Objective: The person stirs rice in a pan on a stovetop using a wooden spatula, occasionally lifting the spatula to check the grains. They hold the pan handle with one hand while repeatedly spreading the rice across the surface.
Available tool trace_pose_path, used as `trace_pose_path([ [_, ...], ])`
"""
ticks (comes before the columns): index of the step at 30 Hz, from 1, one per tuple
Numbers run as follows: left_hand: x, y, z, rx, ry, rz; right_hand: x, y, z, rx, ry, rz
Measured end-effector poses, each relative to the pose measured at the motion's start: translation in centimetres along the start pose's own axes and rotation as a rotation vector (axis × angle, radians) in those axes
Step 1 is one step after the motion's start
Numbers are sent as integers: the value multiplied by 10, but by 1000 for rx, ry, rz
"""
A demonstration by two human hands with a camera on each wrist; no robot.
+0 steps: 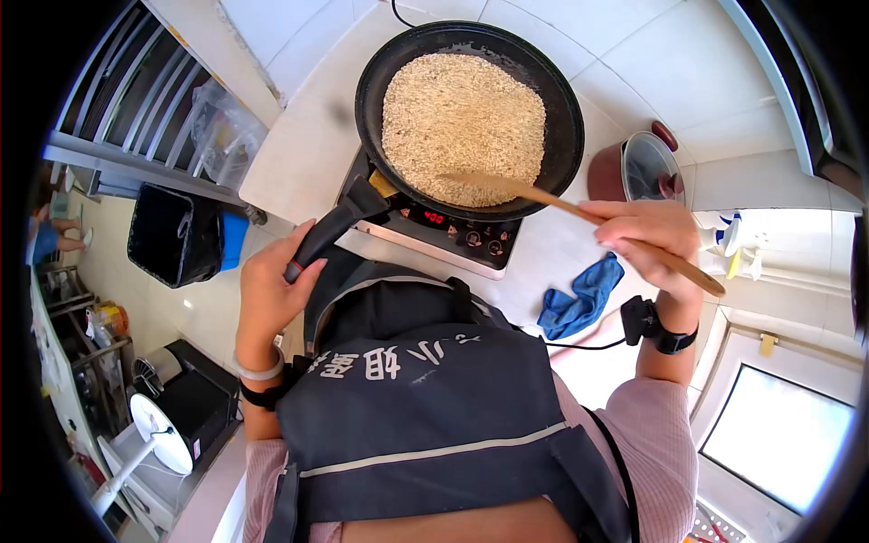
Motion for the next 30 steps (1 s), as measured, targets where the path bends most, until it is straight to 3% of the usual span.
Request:
trace_pose_path([
  [3, 0, 0, 0, -26, -15, 3, 22, 19, -9, -7, -65, -31],
  [7, -1, 1, 0, 60, 53, 3, 24, 70, -23, -46, 88, -21],
  [12, -1, 2, 0, 80, 68, 7, 4, 106, -21, 225, 455, 38],
  [13, -1, 1, 0, 80, 71, 5, 1, 101, -19, 222, 454, 39],
  [15, -2, 2, 1, 77, 73, 7, -14, 85, 2, 349, 649, 67],
  [16, -3, 2, 0, 23, 23, -9, -16, 78, 12, 351, 646, 69],
  [18, -1, 1, -1, -29, -31, -20, -26, 67, 35, 365, 816, -22],
  [23, -1, 2, -2, 23, 1, -24, -21, 88, 59, 541, 973, 11],
  [27, -1, 2, -3, 85, 42, -14, 1, 170, 48, 477, 1199, -521],
  [30, -2, 3, -3, 65, 17, -9, 16, 195, 7, 549, 1213, -680],
])
Point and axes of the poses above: each hand's wrist, its own z-axis away from the middle knuckle, its own x-axis out of the palm, y = z × x, the point moved 5 cm from there along -z, towards the middle knuckle, and after that the axes turned 8 degrees about -z, right-handed, at the moved point
